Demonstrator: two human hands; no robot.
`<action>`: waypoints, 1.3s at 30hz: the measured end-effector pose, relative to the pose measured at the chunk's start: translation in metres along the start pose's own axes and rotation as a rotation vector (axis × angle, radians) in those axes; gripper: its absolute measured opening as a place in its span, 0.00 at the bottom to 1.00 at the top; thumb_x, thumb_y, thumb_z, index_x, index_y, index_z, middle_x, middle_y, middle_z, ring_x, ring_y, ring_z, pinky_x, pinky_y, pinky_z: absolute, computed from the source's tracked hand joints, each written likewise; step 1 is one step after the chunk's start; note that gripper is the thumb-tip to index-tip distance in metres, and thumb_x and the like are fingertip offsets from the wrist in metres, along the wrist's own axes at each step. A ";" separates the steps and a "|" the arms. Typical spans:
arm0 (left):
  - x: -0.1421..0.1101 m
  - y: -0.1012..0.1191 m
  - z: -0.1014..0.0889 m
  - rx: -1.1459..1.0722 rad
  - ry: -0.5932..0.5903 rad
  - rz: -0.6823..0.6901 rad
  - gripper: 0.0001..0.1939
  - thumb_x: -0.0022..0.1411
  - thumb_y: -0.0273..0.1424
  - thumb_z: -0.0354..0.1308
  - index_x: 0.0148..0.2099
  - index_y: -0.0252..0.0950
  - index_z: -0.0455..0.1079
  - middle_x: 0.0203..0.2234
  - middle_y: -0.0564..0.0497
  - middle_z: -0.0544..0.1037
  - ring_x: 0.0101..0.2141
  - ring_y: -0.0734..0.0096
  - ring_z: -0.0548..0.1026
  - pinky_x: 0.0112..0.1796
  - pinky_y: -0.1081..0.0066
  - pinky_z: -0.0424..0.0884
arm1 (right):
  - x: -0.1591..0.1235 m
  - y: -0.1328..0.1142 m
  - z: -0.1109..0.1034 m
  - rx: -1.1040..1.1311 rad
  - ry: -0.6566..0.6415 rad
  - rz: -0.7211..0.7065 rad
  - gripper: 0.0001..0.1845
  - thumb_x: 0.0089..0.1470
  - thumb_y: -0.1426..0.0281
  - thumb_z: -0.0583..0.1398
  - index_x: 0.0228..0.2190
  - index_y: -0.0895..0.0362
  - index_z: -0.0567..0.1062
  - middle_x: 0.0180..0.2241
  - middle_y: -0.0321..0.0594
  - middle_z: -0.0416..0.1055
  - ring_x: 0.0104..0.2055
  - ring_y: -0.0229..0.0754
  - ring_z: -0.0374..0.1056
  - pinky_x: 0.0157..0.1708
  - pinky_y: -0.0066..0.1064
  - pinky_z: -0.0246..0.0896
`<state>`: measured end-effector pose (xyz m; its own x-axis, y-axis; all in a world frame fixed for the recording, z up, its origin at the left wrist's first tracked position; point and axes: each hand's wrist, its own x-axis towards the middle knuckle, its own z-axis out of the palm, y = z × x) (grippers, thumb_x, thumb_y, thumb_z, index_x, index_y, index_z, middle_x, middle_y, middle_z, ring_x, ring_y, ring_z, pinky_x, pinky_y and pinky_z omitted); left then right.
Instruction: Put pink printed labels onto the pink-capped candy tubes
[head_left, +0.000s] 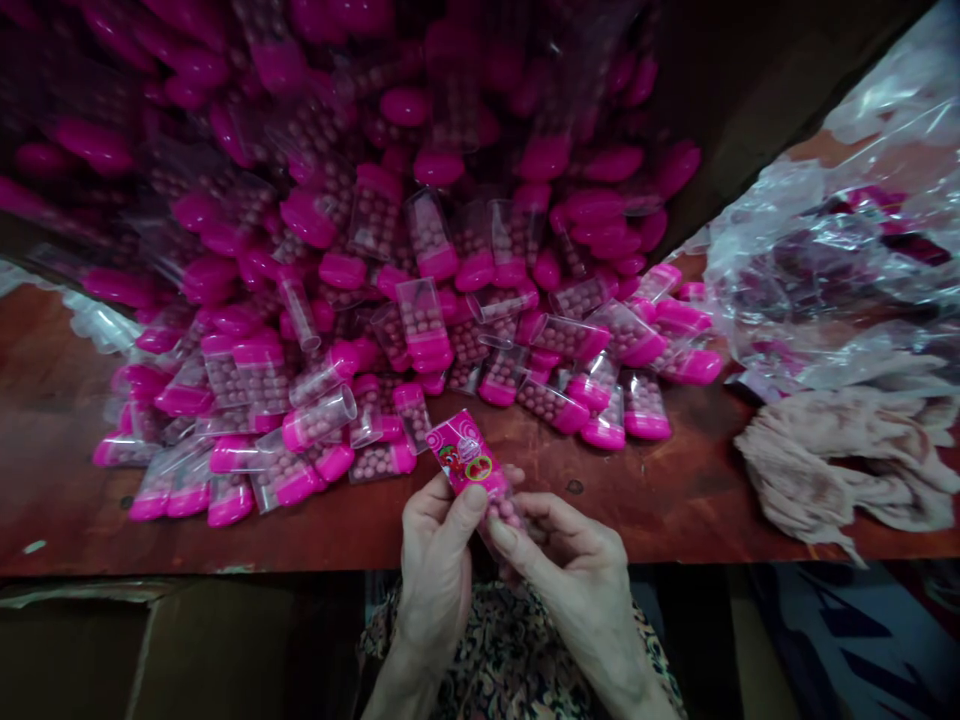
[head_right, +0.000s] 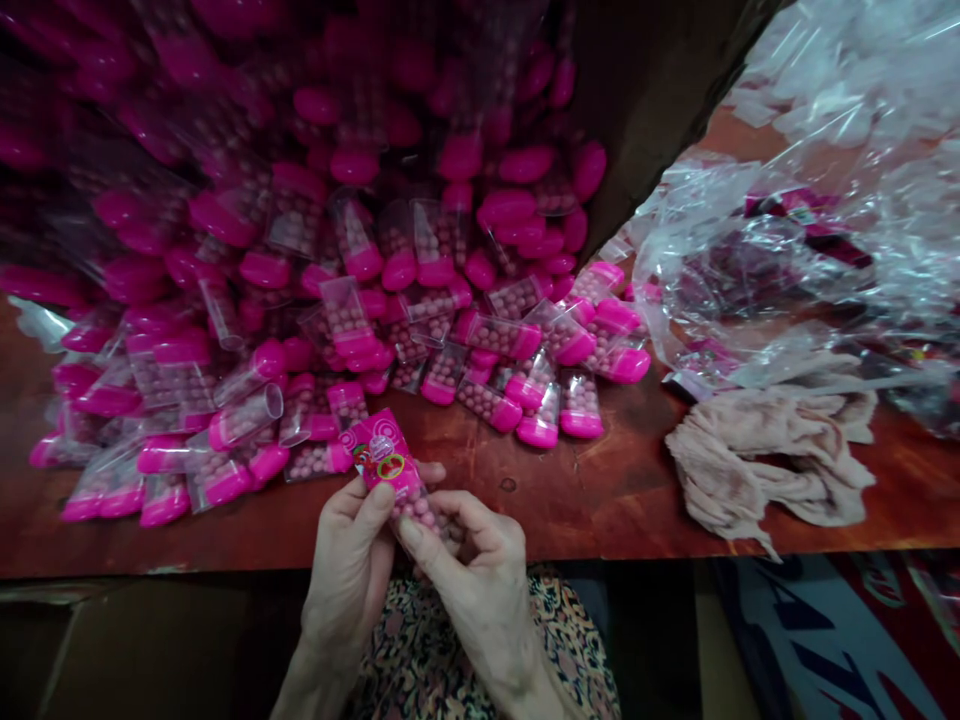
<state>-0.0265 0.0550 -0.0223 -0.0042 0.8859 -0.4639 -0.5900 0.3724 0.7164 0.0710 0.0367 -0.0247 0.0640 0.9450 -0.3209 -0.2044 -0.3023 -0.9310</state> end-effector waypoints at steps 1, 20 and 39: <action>0.000 0.000 0.001 -0.013 -0.025 -0.016 0.07 0.56 0.31 0.60 0.36 0.34 0.77 0.30 0.46 0.81 0.27 0.71 0.76 0.32 0.73 0.70 | -0.001 0.001 -0.001 -0.042 0.023 -0.036 0.05 0.45 0.68 0.66 0.27 0.56 0.76 0.19 0.32 0.72 0.17 0.30 0.65 0.16 0.18 0.64; -0.001 0.005 -0.003 -0.066 -0.165 -0.002 0.12 0.50 0.37 0.64 0.35 0.33 0.77 0.35 0.42 0.80 0.38 0.57 0.76 0.39 0.63 0.72 | -0.008 -0.001 0.004 -0.477 0.071 -0.525 0.07 0.48 0.75 0.64 0.33 0.57 0.75 0.27 0.35 0.75 0.26 0.35 0.72 0.27 0.24 0.70; 0.003 0.008 -0.013 0.006 -0.224 -0.056 0.14 0.45 0.41 0.66 0.31 0.35 0.77 0.35 0.41 0.79 0.39 0.51 0.76 0.36 0.60 0.72 | -0.007 0.001 0.000 -0.473 0.041 -0.479 0.09 0.47 0.73 0.65 0.35 0.56 0.77 0.39 0.42 0.78 0.33 0.42 0.76 0.30 0.28 0.74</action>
<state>-0.0417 0.0569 -0.0243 0.2079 0.9030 -0.3761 -0.5796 0.4234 0.6962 0.0705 0.0298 -0.0233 0.0796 0.9856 0.1490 0.3052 0.1182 -0.9449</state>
